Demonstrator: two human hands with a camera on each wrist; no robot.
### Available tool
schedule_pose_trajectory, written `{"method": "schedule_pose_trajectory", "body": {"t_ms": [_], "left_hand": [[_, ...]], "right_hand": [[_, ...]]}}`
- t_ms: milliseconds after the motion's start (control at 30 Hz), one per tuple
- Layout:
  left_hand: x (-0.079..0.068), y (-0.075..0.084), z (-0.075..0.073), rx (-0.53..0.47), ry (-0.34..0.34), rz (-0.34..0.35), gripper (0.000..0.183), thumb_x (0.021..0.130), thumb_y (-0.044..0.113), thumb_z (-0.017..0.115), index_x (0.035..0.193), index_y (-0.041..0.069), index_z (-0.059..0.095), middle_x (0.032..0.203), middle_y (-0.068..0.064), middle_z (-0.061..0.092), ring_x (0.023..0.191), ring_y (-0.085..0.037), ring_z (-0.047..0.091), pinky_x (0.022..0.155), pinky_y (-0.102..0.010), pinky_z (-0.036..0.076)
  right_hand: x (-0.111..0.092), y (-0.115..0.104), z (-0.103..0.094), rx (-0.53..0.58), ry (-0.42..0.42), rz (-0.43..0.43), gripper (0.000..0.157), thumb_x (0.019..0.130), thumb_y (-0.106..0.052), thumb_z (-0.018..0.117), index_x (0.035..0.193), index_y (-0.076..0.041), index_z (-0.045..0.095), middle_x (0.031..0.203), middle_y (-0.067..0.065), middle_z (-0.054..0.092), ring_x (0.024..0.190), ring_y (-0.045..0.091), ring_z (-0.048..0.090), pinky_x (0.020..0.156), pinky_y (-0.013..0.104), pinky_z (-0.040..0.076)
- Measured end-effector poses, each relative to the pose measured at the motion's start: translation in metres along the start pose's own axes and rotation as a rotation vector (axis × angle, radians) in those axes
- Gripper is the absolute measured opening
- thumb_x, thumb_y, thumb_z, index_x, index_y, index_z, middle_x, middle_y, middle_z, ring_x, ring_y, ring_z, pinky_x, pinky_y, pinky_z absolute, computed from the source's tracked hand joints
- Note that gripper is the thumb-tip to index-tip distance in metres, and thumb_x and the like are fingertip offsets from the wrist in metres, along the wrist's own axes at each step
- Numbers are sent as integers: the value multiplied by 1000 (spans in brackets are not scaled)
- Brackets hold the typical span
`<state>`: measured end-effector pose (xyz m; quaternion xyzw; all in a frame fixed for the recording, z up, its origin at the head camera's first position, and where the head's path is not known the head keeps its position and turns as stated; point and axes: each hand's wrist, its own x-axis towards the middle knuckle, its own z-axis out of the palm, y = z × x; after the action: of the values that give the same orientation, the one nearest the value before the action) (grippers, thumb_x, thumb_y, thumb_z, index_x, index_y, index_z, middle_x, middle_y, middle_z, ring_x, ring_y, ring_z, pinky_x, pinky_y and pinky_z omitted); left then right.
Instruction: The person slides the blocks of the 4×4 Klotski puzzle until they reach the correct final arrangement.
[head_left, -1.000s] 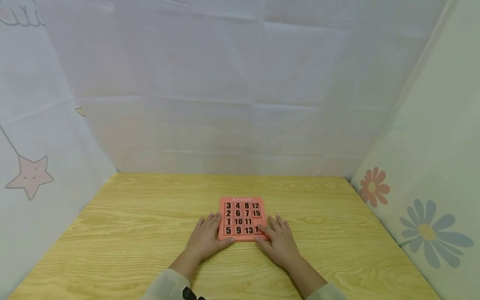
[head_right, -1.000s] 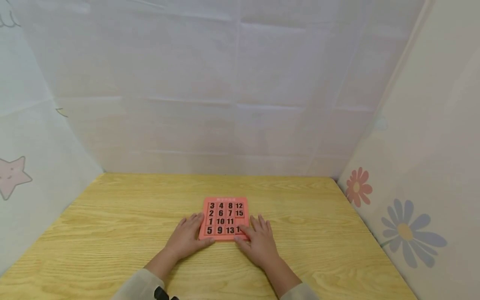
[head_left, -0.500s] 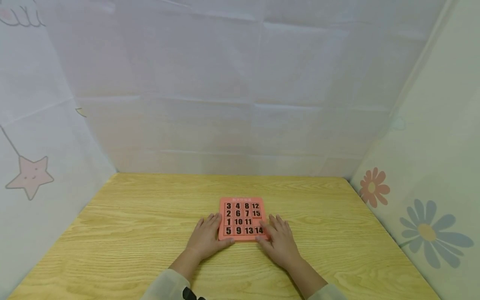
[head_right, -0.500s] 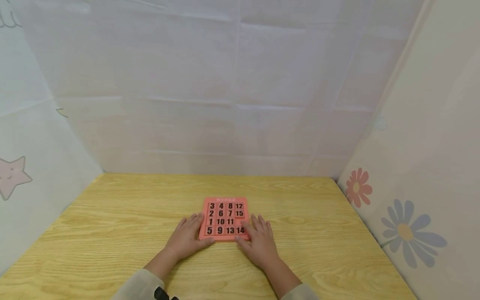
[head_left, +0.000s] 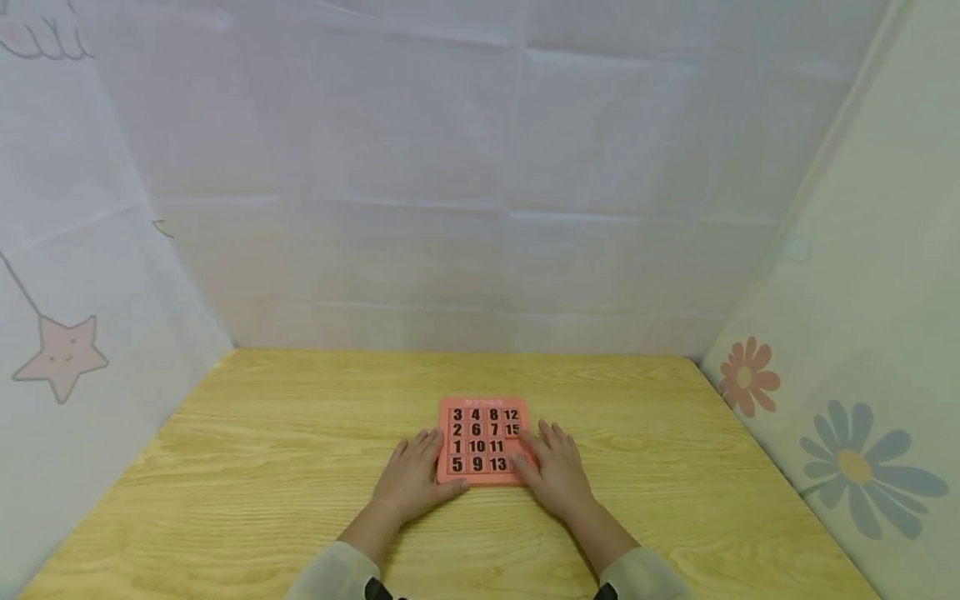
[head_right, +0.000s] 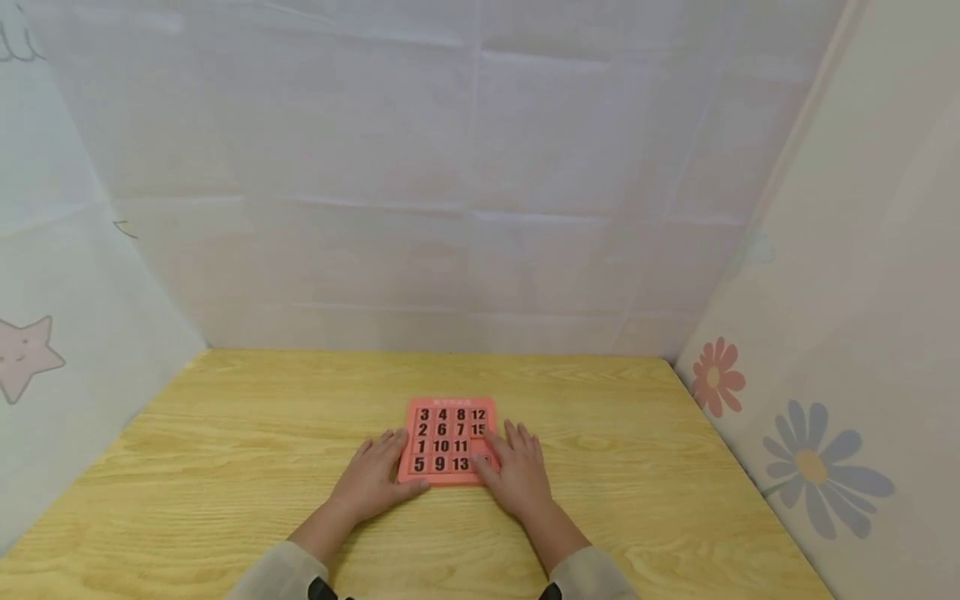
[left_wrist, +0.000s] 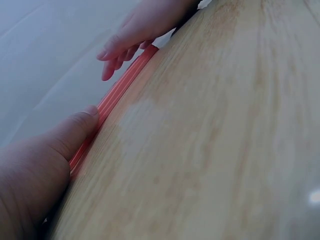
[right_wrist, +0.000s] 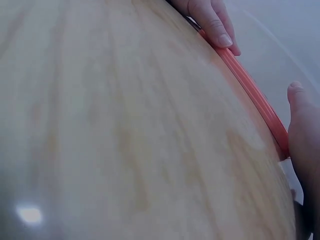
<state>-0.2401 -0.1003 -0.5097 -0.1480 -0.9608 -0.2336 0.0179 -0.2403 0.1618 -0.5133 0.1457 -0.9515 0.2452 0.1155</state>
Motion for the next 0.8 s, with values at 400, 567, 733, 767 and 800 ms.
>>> {"method": "schedule_pose_trajectory", "body": {"t_ms": [400, 567, 733, 767, 800], "left_hand": [[1, 0, 2, 14, 1, -2, 104, 80, 75, 58, 152, 5, 34, 158, -13, 35, 149, -33, 27, 124, -54, 15], [1, 0, 2, 7, 7, 1, 104, 80, 75, 58, 152, 4, 34, 157, -14, 36, 148, -34, 28, 124, -54, 15], [0, 0, 1, 5, 7, -1, 104, 80, 75, 58, 152, 4, 34, 157, -14, 36, 149, -34, 28, 124, -54, 15], [0, 1, 1, 6, 7, -2, 104, 80, 75, 58, 152, 4, 34, 157, -14, 36, 149, -33, 28, 124, -54, 14], [0, 1, 1, 5, 9, -1, 104, 80, 75, 58, 152, 4, 35, 157, -14, 36, 148, -34, 28, 124, -54, 15]], "right_hand": [[14, 1, 2, -25, -64, 36, 60, 97, -57, 47, 142, -19, 53, 156, 20, 35, 147, 44, 24, 119, 66, 15], [15, 2, 2, -40, -68, 27, 60, 97, -58, 46, 140, -19, 56, 155, 19, 37, 147, 44, 25, 119, 66, 16], [12, 2, 2, -66, -72, 16, 61, 96, -60, 47, 140, -20, 56, 155, 19, 38, 147, 44, 25, 119, 65, 15], [12, 2, 2, -68, -70, 13, 61, 95, -60, 47, 140, -20, 56, 154, 20, 38, 147, 44, 25, 119, 65, 16], [11, 2, 2, -69, -69, 11, 61, 95, -60, 48, 140, -20, 56, 154, 19, 38, 147, 44, 25, 119, 66, 16]]}}
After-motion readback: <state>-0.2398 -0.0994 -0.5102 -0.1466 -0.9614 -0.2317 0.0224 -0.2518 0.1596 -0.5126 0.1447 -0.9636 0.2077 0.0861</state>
